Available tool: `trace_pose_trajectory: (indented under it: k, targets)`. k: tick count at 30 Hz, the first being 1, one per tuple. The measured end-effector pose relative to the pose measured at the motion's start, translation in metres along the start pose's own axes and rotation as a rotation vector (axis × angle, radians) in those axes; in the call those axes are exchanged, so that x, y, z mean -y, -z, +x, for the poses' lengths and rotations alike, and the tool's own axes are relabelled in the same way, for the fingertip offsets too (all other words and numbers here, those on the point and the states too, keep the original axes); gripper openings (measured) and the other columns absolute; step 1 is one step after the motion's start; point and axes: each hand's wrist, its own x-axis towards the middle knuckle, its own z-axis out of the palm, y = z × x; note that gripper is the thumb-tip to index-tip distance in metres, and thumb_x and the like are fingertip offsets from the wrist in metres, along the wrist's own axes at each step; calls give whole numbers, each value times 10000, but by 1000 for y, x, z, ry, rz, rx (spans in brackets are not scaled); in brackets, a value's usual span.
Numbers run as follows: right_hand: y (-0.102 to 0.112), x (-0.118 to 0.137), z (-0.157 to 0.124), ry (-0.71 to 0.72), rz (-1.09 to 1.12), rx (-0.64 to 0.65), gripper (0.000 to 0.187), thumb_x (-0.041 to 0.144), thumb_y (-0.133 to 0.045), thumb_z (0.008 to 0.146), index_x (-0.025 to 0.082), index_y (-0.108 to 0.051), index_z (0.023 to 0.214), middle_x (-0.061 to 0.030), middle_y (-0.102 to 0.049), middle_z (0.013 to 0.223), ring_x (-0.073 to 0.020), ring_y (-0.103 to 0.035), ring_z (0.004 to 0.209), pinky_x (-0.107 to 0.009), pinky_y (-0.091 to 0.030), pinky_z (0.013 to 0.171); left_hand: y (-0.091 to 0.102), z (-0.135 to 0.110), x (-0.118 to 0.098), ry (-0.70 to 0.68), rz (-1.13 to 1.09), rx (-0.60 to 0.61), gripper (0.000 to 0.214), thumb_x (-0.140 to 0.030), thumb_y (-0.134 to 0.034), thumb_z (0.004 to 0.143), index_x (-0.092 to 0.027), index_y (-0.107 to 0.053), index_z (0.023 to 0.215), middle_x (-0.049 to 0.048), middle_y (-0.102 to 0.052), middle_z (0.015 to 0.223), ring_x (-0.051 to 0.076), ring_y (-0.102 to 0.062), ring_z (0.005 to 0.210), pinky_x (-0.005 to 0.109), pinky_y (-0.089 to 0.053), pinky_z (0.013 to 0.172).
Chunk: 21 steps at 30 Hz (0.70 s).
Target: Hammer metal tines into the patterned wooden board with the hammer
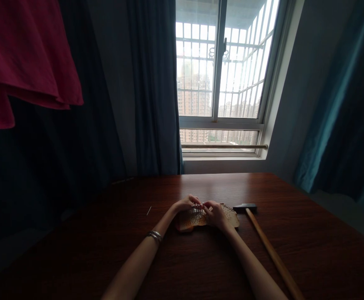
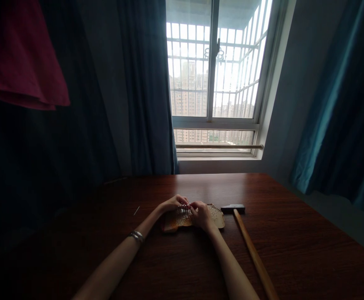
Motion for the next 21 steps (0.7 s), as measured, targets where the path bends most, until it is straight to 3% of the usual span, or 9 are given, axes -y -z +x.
trace_pose_trajectory:
  k: [8,15,18,21]
  targets:
    - [0,-2,0,-8,-41,1,160,250,-535,820,249,-694,846,-18,-704,826,-136,-616,737,-216,-442,697,2,-7,-18,59,30,-9,296,-323,-659,693,-102,-712,881,69,-682,819,164,-586,753,268,-450,722]
    - [2,0,1,-35,-54,27,136,228,-552,795,250,-686,803,-7,-701,794,-127,-611,713,-206,-443,690,11,-22,-40,40,-37,-62,479,-208,-579,684,-180,-570,1161,66,-650,1002,203,-572,974,326,-433,850]
    - [3,2,2,-36,-57,41,126,223,-566,784,260,-686,789,-2,-700,791,-125,-614,721,-203,-441,694,9,-32,-44,43,15,-54,577,-228,-639,660,-213,-506,1220,68,-614,1078,213,-547,1019,324,-441,835]
    - [5,4,3,-26,-63,40,125,225,-568,781,258,-689,778,-1,-698,796,-121,-616,725,-196,-439,689,-1,-42,-41,30,135,-127,698,-260,-718,615,-215,-454,1260,65,-602,1080,199,-561,945,311,-446,798]
